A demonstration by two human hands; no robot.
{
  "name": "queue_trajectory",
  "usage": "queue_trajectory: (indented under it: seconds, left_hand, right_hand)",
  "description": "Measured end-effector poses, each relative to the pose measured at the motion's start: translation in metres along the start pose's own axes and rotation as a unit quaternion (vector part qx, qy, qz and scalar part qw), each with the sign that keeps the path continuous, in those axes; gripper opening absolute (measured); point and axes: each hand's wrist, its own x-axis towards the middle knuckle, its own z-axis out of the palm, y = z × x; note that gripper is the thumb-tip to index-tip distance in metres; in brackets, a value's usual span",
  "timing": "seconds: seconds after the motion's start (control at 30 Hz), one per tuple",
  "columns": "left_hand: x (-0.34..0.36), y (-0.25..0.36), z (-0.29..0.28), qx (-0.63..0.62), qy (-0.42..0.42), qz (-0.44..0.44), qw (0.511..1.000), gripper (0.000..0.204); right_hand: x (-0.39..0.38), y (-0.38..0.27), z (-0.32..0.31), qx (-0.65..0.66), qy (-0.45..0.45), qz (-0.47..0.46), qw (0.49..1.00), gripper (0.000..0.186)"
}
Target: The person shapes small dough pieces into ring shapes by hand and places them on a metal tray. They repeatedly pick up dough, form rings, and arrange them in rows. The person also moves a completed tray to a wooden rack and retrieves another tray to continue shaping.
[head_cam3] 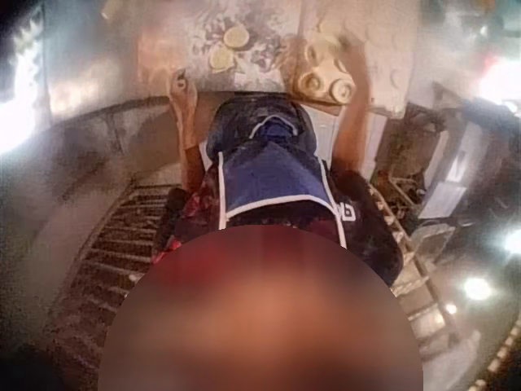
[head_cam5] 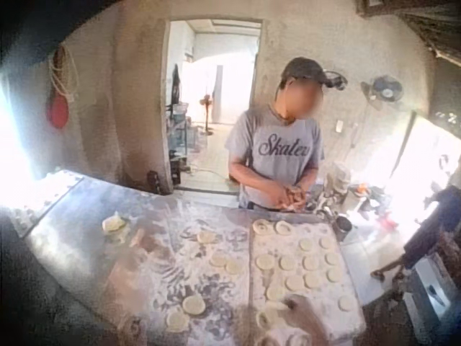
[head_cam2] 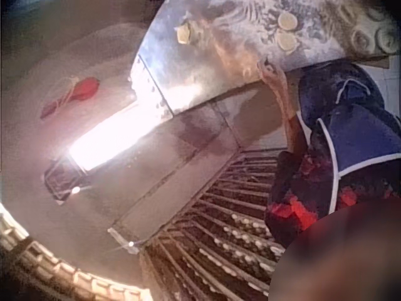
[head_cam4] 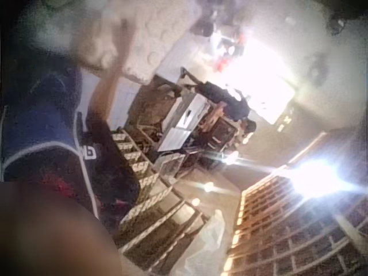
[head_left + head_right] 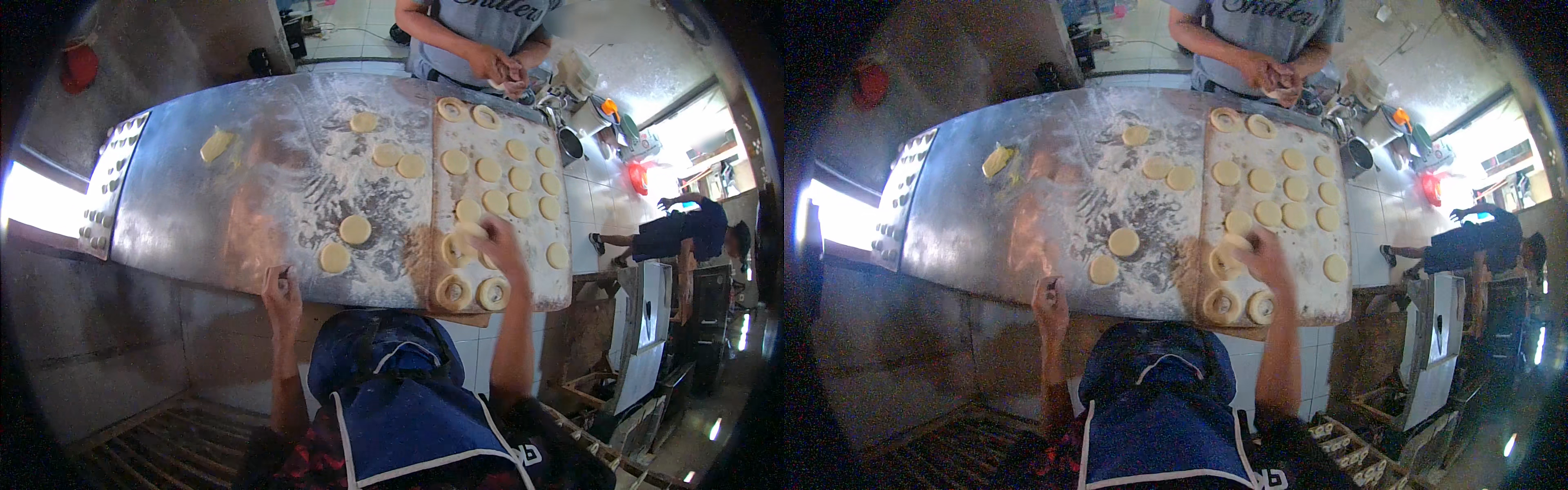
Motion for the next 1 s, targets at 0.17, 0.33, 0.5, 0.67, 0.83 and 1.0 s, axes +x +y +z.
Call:
queue_trajectory:
  seconds: [0.17, 0.33, 0.5, 0.67, 0.83, 1.0]
  left_hand:
    - [0.024, 0.003, 0.004, -0.028, -0.021, 0.098, 0.995, 0.012]
    - [0.034, 0.014, 0.011, -0.083, -0.058, 0.105, 0.989, 0.012]
    - [0.066, 0.022, 0.057, -0.139, -0.036, 0.021, 0.989, 0.022]
    - [0.083, 0.033, 0.090, -0.415, -0.239, -0.137, 0.867, 0.033]
    - [0.067, 0.062, 0.096, -0.393, -0.293, -0.098, 0.866, 0.029]
    - [0.059, 0.078, 0.108, -0.551, -0.295, -0.274, 0.731, 0.038]
  right_hand:
    - [0.162, 0.015, 0.184, 0.036, -0.044, -0.015, 0.998, 0.037]
    - [0.197, 0.001, 0.238, -0.304, -0.026, 0.037, 0.952, 0.054]
    - [0.139, -0.039, 0.211, 0.081, -0.038, 0.079, 0.993, 0.029]
    - [0.068, -0.082, 0.196, 0.194, 0.041, 0.091, 0.976, 0.042]
    - [0.041, -0.101, 0.176, 0.048, 0.111, 0.102, 0.987, 0.051]
    - [0.022, -0.108, 0.144, 0.281, 0.017, 0.120, 0.952, 0.051]
